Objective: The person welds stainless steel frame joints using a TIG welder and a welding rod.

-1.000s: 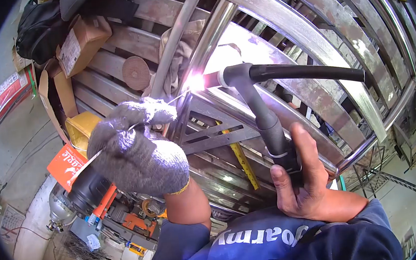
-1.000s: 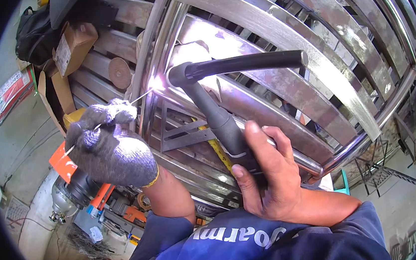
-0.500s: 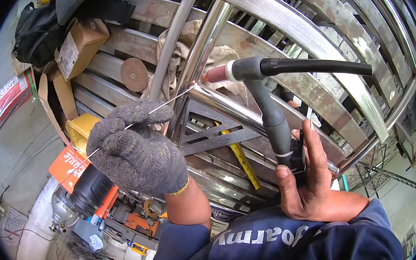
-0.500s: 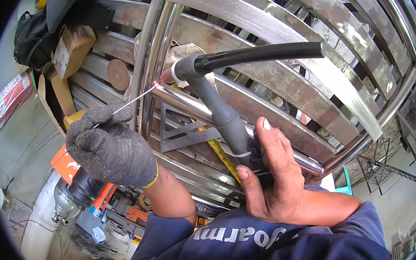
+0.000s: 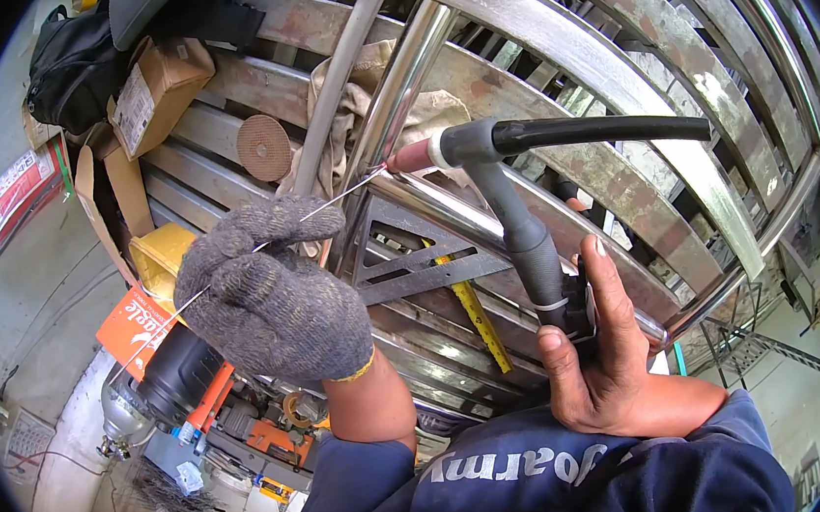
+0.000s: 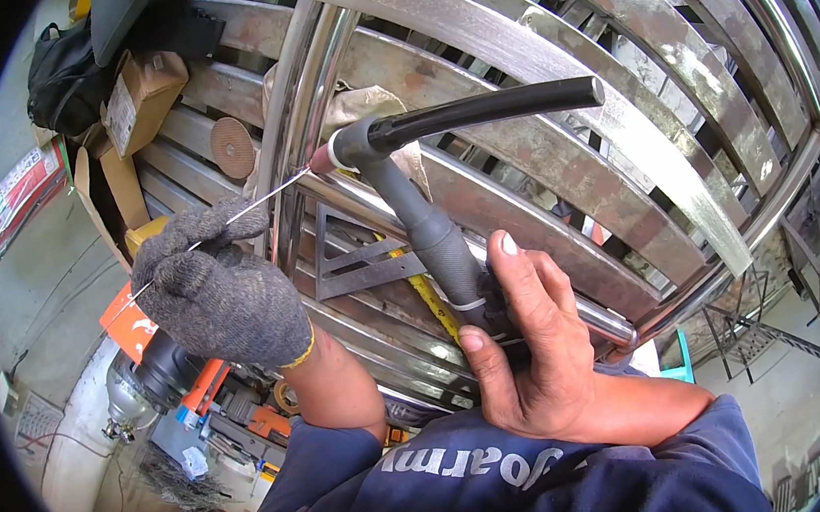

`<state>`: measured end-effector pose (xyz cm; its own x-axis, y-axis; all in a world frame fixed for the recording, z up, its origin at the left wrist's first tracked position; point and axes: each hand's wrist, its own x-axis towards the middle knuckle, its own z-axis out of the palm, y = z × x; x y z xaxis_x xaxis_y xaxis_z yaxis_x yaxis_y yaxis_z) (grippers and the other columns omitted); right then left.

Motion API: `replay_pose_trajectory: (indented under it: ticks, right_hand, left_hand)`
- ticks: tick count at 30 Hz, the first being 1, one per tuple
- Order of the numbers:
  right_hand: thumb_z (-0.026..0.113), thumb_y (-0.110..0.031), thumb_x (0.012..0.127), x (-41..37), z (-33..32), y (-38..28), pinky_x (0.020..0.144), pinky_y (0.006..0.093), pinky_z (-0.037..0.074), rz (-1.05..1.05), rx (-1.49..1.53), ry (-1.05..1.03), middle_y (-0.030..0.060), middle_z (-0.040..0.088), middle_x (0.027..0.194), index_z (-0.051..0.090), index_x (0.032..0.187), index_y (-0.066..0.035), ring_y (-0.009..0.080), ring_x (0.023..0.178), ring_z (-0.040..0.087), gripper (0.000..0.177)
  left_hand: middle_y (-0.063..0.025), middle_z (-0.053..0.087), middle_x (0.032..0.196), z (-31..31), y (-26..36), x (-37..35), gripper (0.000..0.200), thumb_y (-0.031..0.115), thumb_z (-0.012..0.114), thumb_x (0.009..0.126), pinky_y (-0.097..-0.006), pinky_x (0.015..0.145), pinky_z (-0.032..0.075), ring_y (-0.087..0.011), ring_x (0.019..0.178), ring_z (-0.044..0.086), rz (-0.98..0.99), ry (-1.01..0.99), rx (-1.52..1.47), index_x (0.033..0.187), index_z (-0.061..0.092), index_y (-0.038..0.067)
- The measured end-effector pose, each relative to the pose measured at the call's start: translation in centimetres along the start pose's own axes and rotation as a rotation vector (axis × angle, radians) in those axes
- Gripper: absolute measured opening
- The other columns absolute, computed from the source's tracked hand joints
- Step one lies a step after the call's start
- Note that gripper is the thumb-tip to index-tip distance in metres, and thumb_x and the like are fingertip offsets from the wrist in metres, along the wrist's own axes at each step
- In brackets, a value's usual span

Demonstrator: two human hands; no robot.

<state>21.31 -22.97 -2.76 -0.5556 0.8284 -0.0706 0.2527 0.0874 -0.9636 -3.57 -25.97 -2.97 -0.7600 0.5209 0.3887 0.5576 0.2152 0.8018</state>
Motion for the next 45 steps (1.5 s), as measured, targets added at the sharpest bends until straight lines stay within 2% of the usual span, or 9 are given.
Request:
replay_pose_trajectory:
  ticks: [8,12,14,15,18,22,35,41,45]
  right_hand:
    - [0.076,0.006,0.087,0.3,0.2,-0.1,0.100,0.0457,0.052,-0.001,-0.016,-0.001,0.0327,0.064,0.140,0.050,0.149,0.017,0.0422,0.109,0.066,0.068]
    - [0.076,0.005,0.087,0.5,-0.1,-0.1,0.101,0.0468,0.052,-0.009,-0.027,-0.049,0.0321,0.065,0.137,0.050,0.148,0.017,0.0423,0.109,0.066,0.067]
    - [0.076,0.005,0.087,0.5,-0.4,-0.1,0.102,0.0488,0.051,-0.007,-0.021,-0.091,0.0325,0.066,0.136,0.050,0.147,0.017,0.0426,0.110,0.066,0.066]
    - [0.076,0.003,0.088,0.5,-0.4,-0.1,0.105,0.0529,0.048,-0.009,-0.033,-0.091,0.0339,0.065,0.136,0.051,0.146,0.019,0.0430,0.113,0.067,0.064]
    - [0.075,0.003,0.089,0.1,0.0,-0.4,0.107,0.0530,0.047,0.050,0.008,-0.018,0.0366,0.062,0.139,0.050,0.145,0.019,0.0448,0.118,0.067,0.064]
    - [0.076,0.004,0.088,-0.4,0.6,0.4,0.107,0.0478,0.050,0.000,0.031,0.059,0.0395,0.057,0.146,0.048,0.147,0.020,0.0484,0.121,0.065,0.067]
    - [0.076,0.002,0.089,0.5,0.2,-0.1,0.103,0.0500,0.050,-0.024,-0.015,-0.003,0.0353,0.064,0.139,0.049,0.147,0.019,0.0424,0.107,0.067,0.066]
    - [0.077,0.001,0.089,0.4,-0.3,-0.4,0.099,0.0465,0.053,0.047,-0.008,-0.091,0.0348,0.067,0.134,0.051,0.145,0.020,0.0428,0.111,0.066,0.064]
    - [0.076,0.002,0.091,-0.1,0.2,0.0,0.104,0.0471,0.051,0.030,0.007,-0.017,0.0381,0.060,0.142,0.047,0.146,0.022,0.0474,0.119,0.065,0.065]
  left_hand:
    - [-0.0195,0.068,0.081,-0.1,0.2,0.0,0.058,0.050,0.052,0.112,-0.0363,0.061,0.059,-0.0256,0.064,0.069,0.036,-0.022,0.065,0.104,0.059,-0.007]
    - [-0.0167,0.069,0.095,-0.3,-0.1,-0.5,0.035,0.029,0.064,0.107,-0.0374,0.071,0.062,-0.0247,0.080,0.069,0.033,0.017,-0.101,0.108,0.059,-0.005]
    - [-0.0166,0.069,0.095,0.4,-0.2,-0.6,0.036,0.030,0.063,0.108,-0.0370,0.067,0.062,-0.0243,0.078,0.069,0.091,0.100,0.015,0.108,0.058,-0.006]
    - [-0.0158,0.070,0.094,0.3,-0.2,-0.7,0.037,0.032,0.064,0.108,-0.0358,0.070,0.062,-0.0229,0.080,0.069,0.063,0.073,-0.064,0.109,0.059,-0.005]
    - [-0.0152,0.070,0.094,-0.1,-0.1,-0.5,0.037,0.032,0.067,0.107,-0.0340,0.073,0.061,-0.0219,0.081,0.069,0.036,0.058,-0.046,0.107,0.062,-0.005]
    - [-0.0150,0.071,0.093,-0.5,0.0,-0.3,0.037,0.031,0.069,0.105,-0.0330,0.074,0.060,-0.0217,0.082,0.070,0.049,0.027,-0.031,0.103,0.064,-0.005]
    - [-0.0165,0.070,0.091,-0.9,-0.4,0.4,0.044,0.037,0.065,0.107,-0.0351,0.067,0.060,-0.0237,0.073,0.069,0.100,-0.071,0.011,0.098,0.066,-0.006]
    - [-0.0225,0.068,0.092,0.5,-0.3,-0.2,0.039,0.031,0.064,0.107,-0.0375,0.058,0.060,-0.0260,0.069,0.067,0.127,0.054,-0.135,0.102,0.060,-0.008]
    - [-0.0203,0.069,0.093,-0.1,-0.3,-0.1,0.046,0.037,0.064,0.108,-0.0353,0.063,0.061,-0.0247,0.070,0.068,0.123,0.016,-0.020,0.102,0.061,-0.008]
